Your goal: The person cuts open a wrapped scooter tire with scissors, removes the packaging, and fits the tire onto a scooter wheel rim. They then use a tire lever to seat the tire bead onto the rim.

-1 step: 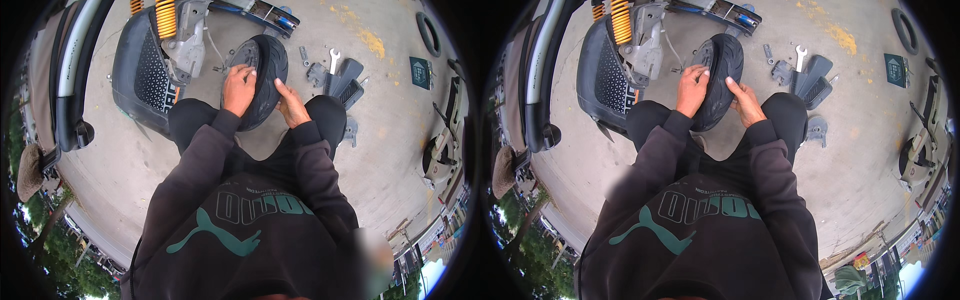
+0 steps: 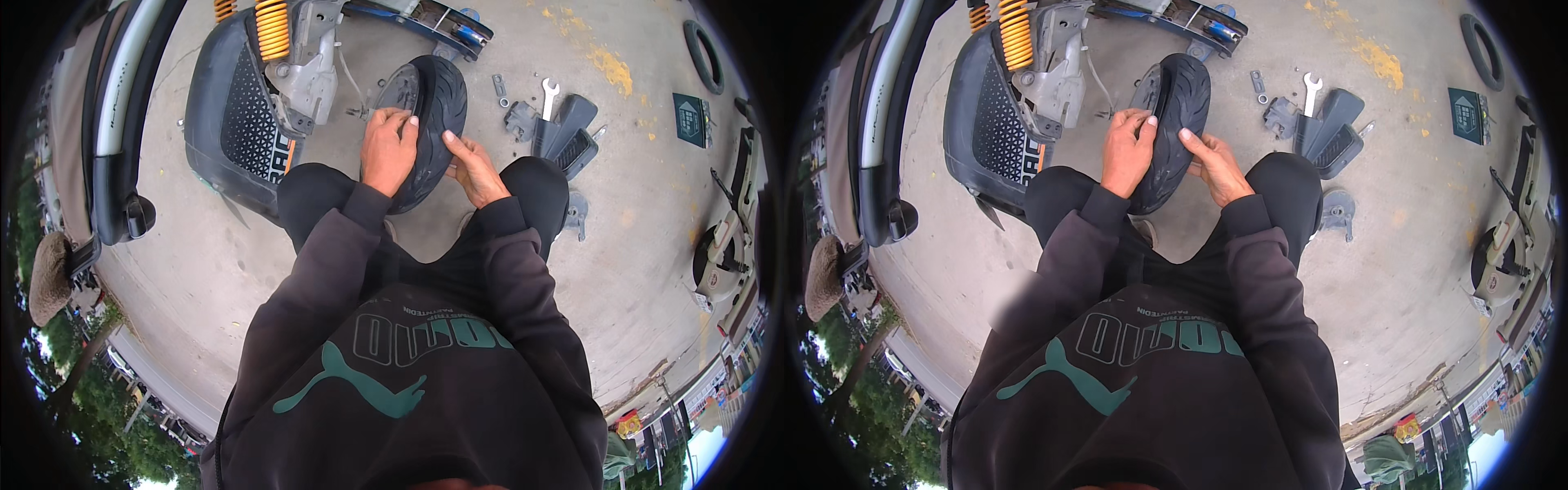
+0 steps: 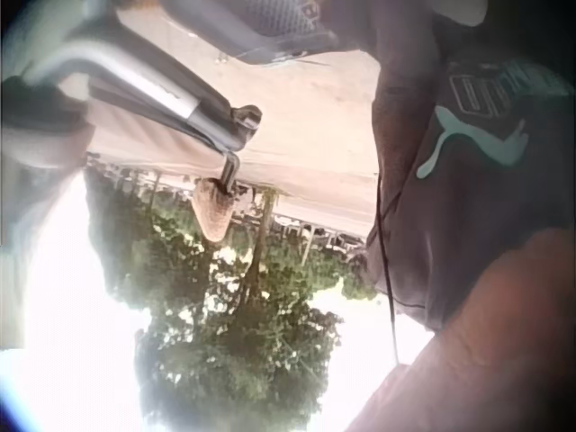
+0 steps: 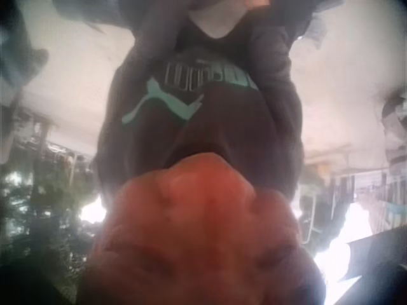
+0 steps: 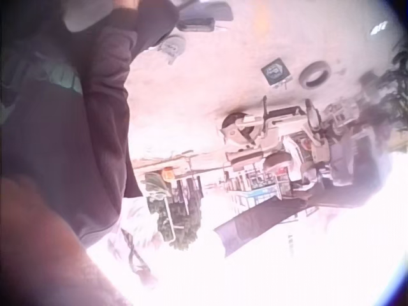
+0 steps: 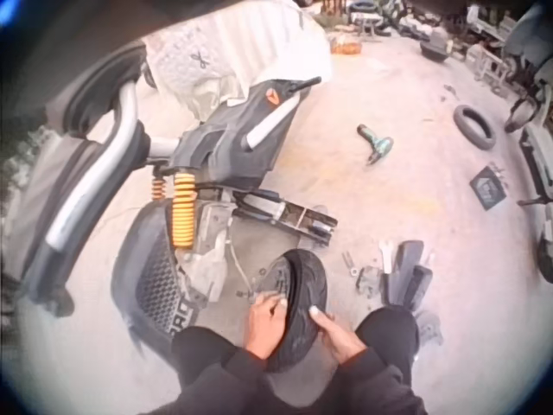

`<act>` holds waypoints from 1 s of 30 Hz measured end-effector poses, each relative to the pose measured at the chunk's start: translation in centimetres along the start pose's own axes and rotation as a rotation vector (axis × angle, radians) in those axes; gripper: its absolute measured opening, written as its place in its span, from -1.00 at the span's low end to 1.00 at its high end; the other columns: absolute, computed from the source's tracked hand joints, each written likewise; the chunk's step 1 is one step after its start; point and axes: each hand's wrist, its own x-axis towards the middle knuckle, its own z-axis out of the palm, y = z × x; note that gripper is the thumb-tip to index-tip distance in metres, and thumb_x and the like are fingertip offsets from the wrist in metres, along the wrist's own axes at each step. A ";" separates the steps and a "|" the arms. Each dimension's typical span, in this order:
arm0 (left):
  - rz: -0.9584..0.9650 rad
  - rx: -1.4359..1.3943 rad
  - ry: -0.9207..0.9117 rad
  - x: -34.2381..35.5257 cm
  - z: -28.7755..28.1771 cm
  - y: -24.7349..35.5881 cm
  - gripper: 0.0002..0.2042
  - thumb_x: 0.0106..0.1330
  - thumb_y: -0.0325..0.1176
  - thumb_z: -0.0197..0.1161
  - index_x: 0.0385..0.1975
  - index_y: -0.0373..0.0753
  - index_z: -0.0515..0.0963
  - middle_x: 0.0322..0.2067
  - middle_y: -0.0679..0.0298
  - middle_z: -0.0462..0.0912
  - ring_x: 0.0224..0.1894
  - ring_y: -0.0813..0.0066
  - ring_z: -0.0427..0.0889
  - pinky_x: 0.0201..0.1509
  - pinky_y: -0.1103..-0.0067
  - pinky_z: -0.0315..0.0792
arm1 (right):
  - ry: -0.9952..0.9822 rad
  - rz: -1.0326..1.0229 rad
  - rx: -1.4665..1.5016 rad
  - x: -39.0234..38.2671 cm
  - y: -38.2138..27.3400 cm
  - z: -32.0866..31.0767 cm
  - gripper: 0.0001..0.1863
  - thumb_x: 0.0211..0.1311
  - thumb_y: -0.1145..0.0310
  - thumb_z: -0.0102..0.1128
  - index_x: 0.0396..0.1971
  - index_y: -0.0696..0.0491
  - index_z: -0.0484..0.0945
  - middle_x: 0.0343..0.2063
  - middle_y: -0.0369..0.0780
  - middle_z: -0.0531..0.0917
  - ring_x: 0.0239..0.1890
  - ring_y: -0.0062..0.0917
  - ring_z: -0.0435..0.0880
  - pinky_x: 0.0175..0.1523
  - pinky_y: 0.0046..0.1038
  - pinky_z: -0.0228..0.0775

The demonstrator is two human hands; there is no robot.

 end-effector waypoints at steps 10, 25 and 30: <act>-0.284 -0.119 -0.024 2.4 -3.6 0.5 -0.46 0.46 0.03 0.12 -0.12 -0.50 0.60 -0.16 -0.08 0.70 -0.13 0.10 0.66 -0.02 0.33 0.47 | 0.054 -0.194 -0.116 0.5 0.9 5.7 -0.22 0.29 -0.27 0.23 -0.09 0.32 0.59 -0.22 -0.10 0.73 -0.21 -0.35 0.74 -0.03 -0.25 0.57; 0.098 0.596 -0.346 1.0 -7.2 2.3 -0.16 0.06 -0.03 0.57 0.20 -0.53 0.39 -0.08 -0.12 0.70 0.00 0.17 0.71 0.15 0.41 0.51 | -0.067 -0.381 -0.951 -5.6 -12.5 -13.8 -0.42 0.40 -0.14 0.11 0.13 0.03 0.62 -0.05 -0.15 0.73 -0.07 -0.42 0.73 0.01 -0.47 0.57; 0.254 0.496 -0.221 -1.4 -4.8 2.3 -0.28 0.14 -0.17 0.54 0.24 -0.42 0.39 -0.02 -0.02 0.68 0.04 0.27 0.66 0.22 0.44 0.47 | 0.535 0.017 -0.907 -8.9 7.2 -24.2 -0.50 0.43 -0.04 0.17 -0.12 0.18 0.63 -0.36 -0.20 0.73 -0.44 -0.57 0.72 -0.37 -0.53 0.53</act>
